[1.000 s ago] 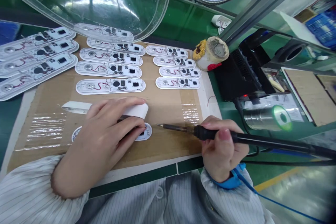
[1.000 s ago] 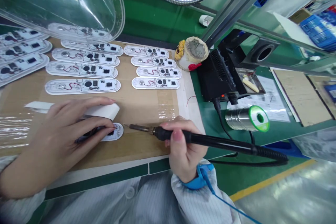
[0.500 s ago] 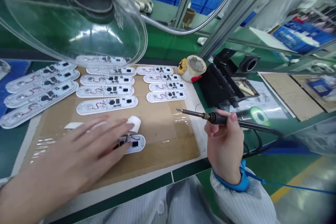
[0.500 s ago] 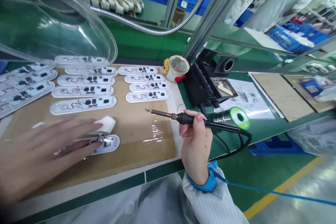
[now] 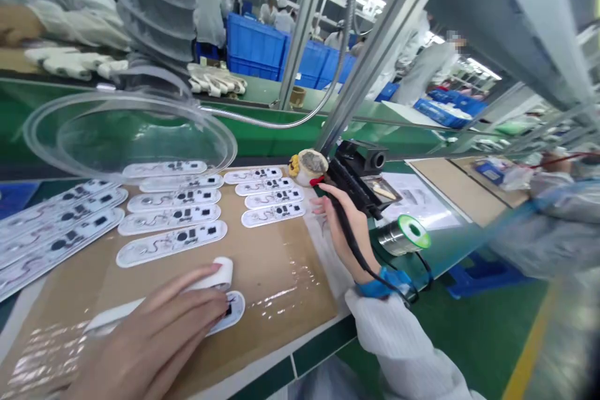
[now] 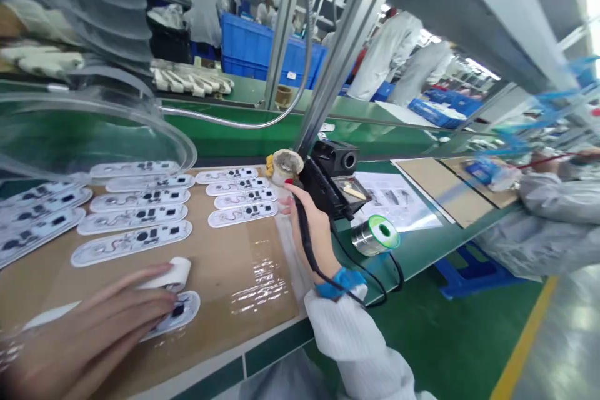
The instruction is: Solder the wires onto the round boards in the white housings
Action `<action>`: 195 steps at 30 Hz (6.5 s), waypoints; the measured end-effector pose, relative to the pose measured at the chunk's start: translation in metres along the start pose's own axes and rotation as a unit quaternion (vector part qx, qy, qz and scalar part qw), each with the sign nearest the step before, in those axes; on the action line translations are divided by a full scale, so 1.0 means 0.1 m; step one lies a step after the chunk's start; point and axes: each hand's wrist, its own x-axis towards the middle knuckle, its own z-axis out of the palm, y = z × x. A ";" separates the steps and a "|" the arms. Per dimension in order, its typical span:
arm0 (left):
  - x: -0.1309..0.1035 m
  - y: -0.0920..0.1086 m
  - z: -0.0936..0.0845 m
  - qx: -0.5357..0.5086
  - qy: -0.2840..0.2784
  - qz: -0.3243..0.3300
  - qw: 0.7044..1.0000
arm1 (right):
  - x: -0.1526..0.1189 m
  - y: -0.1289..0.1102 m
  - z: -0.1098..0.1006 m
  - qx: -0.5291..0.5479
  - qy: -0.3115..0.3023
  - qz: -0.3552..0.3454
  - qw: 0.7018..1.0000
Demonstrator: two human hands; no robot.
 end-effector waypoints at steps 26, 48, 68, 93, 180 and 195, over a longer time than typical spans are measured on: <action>0.34 0.39 -0.17 -0.029 0.018 -0.147 0.989 | -1.00 -0.26 0.72 0.103 -0.265 0.036 0.958; 0.46 0.54 -0.11 -0.054 0.074 -0.232 0.968 | -0.84 -0.05 0.23 0.126 -0.126 0.015 0.984; 0.41 0.47 -0.15 -0.046 0.061 -0.199 0.977 | -0.78 -0.14 0.27 0.155 -0.003 0.027 0.988; 0.43 0.41 -0.21 -0.057 -0.005 -0.204 0.977 | -0.84 -0.07 0.30 0.145 -0.074 0.006 0.987; 0.45 0.31 -0.26 -0.085 -0.022 -0.154 0.984 | -0.76 -0.13 0.19 0.136 0.046 -0.004 0.990; -0.08 -0.01 -0.68 -0.093 -0.069 -0.297 0.948 | -0.63 0.15 0.04 0.121 0.089 -0.024 0.988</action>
